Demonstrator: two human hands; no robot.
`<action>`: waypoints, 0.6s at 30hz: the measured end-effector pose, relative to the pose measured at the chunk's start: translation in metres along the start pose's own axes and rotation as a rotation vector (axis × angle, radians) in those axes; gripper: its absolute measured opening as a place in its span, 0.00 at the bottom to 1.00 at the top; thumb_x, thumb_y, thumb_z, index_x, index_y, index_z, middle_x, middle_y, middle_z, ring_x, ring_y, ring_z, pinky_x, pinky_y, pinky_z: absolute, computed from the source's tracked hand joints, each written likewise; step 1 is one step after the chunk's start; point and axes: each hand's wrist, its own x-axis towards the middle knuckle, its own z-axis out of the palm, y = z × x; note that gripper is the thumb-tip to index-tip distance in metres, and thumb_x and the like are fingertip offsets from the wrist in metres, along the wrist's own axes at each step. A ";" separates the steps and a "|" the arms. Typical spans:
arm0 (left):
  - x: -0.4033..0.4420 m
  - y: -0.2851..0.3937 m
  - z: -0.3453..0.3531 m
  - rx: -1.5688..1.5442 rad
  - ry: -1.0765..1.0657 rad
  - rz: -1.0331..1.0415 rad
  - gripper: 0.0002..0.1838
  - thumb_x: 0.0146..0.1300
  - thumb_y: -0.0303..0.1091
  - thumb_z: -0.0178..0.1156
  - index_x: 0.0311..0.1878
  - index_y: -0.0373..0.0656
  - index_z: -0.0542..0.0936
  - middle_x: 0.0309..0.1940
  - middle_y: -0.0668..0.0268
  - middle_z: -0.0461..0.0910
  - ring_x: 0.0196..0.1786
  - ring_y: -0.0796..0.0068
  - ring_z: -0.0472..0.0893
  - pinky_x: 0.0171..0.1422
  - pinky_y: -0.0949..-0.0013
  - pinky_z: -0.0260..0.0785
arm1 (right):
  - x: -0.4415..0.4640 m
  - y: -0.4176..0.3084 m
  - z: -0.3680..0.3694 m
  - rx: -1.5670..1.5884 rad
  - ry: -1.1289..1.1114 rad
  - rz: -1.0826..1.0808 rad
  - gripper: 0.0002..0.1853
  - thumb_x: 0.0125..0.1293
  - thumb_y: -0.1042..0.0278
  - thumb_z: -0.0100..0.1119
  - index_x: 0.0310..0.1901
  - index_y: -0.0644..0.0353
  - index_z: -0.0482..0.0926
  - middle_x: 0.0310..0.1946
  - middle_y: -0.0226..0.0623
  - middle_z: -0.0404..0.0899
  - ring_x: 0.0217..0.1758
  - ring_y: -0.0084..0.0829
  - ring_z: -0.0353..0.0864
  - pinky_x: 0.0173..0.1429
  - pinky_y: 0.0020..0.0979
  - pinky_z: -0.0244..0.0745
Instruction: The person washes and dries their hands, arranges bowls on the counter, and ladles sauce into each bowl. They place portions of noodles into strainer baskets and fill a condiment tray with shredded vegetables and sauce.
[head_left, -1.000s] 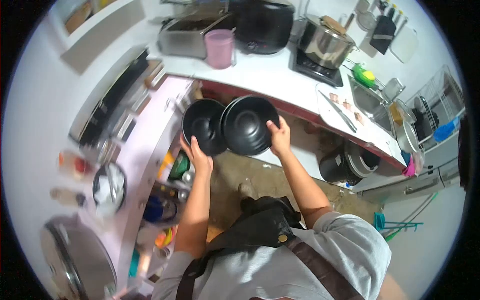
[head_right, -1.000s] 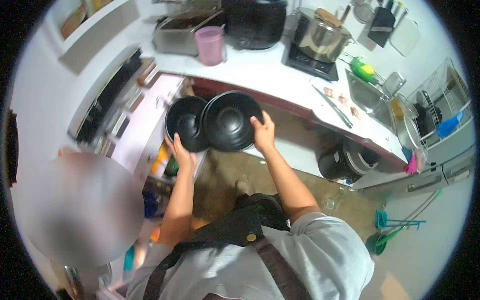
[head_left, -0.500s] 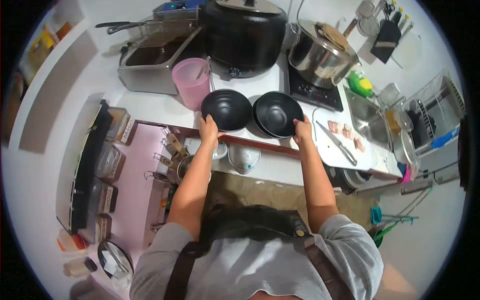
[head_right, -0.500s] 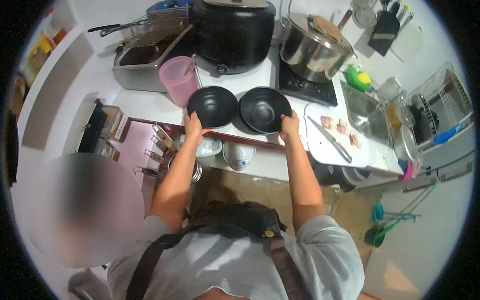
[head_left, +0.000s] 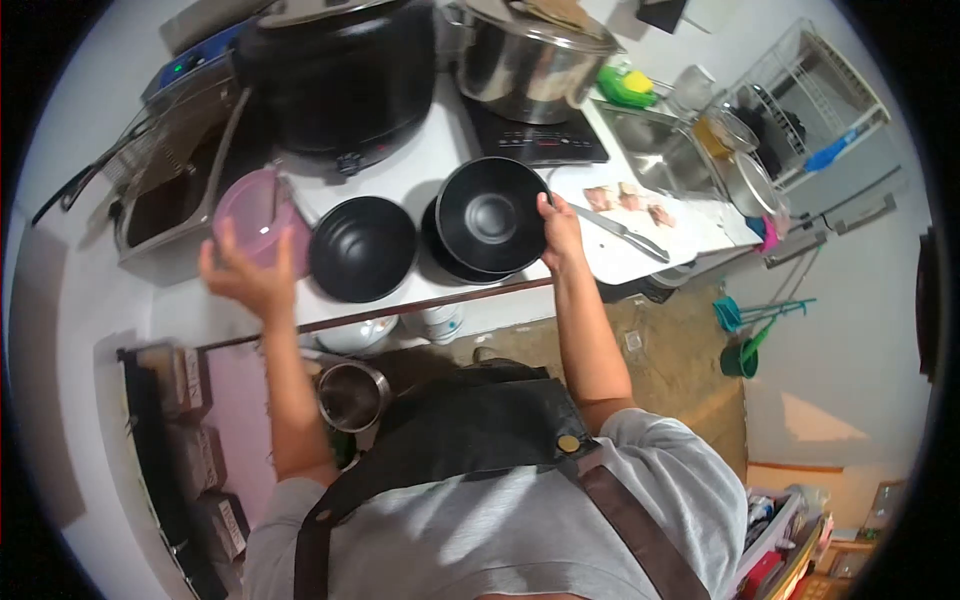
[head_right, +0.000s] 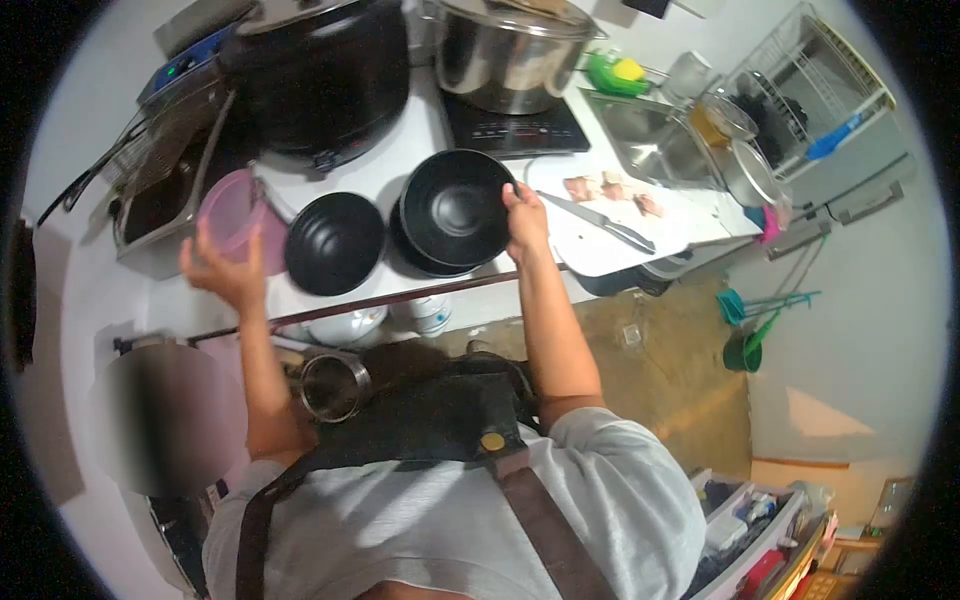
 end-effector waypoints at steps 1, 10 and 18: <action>0.002 0.003 -0.003 -0.040 0.054 0.039 0.34 0.46 0.43 0.67 0.56 0.44 0.67 0.54 0.50 0.58 0.56 0.51 0.58 0.60 0.53 0.51 | -0.006 -0.011 -0.003 0.064 -0.015 -0.011 0.13 0.66 0.67 0.49 0.48 0.64 0.71 0.39 0.36 0.78 0.38 0.28 0.76 0.44 0.30 0.73; -0.172 0.205 0.029 -1.218 -1.072 0.456 0.16 0.51 0.31 0.58 0.46 0.44 0.77 0.33 0.60 0.78 0.37 0.60 0.79 0.43 0.66 0.72 | -0.051 -0.066 -0.124 0.287 0.037 0.058 0.18 0.67 0.65 0.46 0.55 0.67 0.65 0.46 0.41 0.74 0.44 0.32 0.78 0.47 0.33 0.77; -0.171 0.360 0.089 -0.344 -1.331 0.371 0.59 0.44 0.67 0.58 0.64 0.25 0.48 0.64 0.34 0.46 0.70 0.44 0.42 0.71 0.52 0.35 | -0.106 -0.125 -0.221 0.203 0.208 -0.051 0.20 0.66 0.64 0.50 0.55 0.66 0.64 0.48 0.39 0.74 0.45 0.29 0.77 0.49 0.32 0.75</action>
